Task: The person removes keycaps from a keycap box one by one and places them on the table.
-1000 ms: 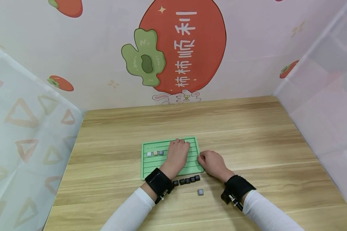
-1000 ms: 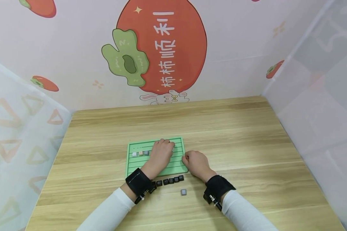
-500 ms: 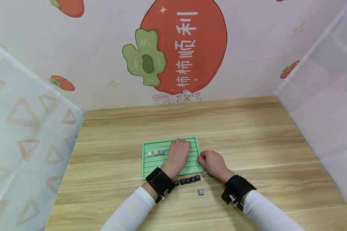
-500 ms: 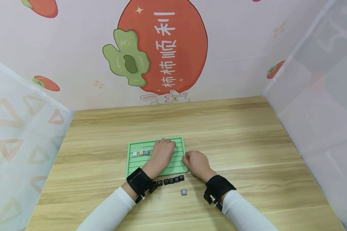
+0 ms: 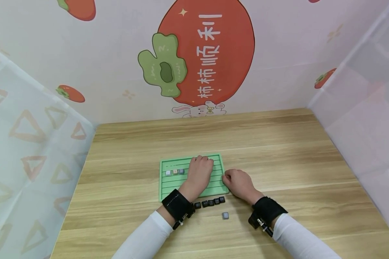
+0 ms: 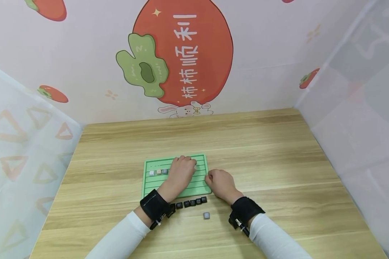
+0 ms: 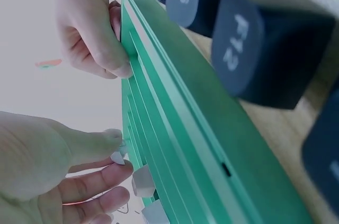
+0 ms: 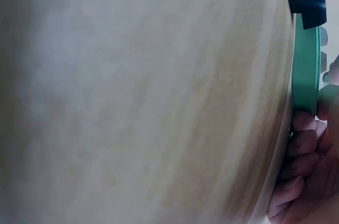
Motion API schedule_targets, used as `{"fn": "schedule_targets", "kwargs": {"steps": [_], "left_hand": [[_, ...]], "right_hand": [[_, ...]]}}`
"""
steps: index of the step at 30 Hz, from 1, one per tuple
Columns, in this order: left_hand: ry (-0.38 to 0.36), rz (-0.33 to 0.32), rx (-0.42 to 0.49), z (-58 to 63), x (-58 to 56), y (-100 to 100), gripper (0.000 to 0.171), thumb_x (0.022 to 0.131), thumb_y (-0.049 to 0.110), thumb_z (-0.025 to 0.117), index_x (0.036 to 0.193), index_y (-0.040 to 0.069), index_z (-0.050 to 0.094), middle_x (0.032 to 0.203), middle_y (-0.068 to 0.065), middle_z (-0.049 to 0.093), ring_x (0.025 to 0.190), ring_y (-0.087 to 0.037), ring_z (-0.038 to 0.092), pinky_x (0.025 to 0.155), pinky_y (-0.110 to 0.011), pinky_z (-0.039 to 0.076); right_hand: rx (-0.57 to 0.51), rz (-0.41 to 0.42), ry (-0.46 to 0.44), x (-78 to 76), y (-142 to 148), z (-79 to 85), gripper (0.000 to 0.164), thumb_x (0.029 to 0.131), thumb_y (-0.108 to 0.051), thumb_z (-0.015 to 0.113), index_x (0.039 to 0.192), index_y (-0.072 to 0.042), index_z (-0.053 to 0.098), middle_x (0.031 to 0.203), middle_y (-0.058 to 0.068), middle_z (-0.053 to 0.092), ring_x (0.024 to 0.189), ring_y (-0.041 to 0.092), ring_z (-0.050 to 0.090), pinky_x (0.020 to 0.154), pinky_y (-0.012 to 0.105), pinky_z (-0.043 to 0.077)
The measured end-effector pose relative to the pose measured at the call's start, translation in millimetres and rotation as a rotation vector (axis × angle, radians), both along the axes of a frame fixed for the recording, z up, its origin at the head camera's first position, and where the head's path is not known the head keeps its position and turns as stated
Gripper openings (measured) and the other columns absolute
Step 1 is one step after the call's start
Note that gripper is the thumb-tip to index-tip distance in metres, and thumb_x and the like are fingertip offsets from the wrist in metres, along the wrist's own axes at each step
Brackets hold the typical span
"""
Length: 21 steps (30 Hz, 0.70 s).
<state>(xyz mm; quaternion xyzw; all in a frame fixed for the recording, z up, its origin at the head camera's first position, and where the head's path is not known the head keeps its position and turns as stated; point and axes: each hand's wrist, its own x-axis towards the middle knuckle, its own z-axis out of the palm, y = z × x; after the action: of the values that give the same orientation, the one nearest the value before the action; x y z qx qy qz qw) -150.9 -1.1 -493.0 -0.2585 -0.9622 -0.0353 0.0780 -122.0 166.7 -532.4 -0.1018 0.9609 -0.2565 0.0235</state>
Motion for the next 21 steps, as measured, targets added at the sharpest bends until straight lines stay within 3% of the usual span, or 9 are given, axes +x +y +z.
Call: {"fn": "schedule_targets", "kwargs": {"steps": [6, 21], "left_hand": [[0.002, -0.017, 0.026, 0.7, 4.5, -1.5, 0.008, 0.083, 0.022, 0.068, 0.085, 0.015, 0.072, 0.08, -0.001, 0.065, 0.074, -0.02, 0.058, 0.068, -0.036, 0.045], [0.008, -0.024, 0.021, 7.2, 14.3, -3.4, 0.014, 0.082, 0.028, 0.07, 0.089, 0.016, 0.072, 0.082, -0.001, 0.065, 0.074, -0.02, 0.056, 0.065, -0.034, 0.043]], "right_hand": [[-0.005, 0.004, 0.004, 0.6, 0.0, -0.1, 0.038, 0.088, -0.019, 0.052, 0.053, -0.015, 0.037, 0.05, -0.008, 0.026, 0.045, 0.01, 0.029, 0.048, 0.026, 0.023], [0.006, -0.002, 0.021, 0.0, -0.1, -1.7, 0.038, 0.088, -0.02, 0.053, 0.053, -0.016, 0.037, 0.049, -0.009, 0.026, 0.045, 0.009, 0.029, 0.047, 0.026, 0.023]]}}
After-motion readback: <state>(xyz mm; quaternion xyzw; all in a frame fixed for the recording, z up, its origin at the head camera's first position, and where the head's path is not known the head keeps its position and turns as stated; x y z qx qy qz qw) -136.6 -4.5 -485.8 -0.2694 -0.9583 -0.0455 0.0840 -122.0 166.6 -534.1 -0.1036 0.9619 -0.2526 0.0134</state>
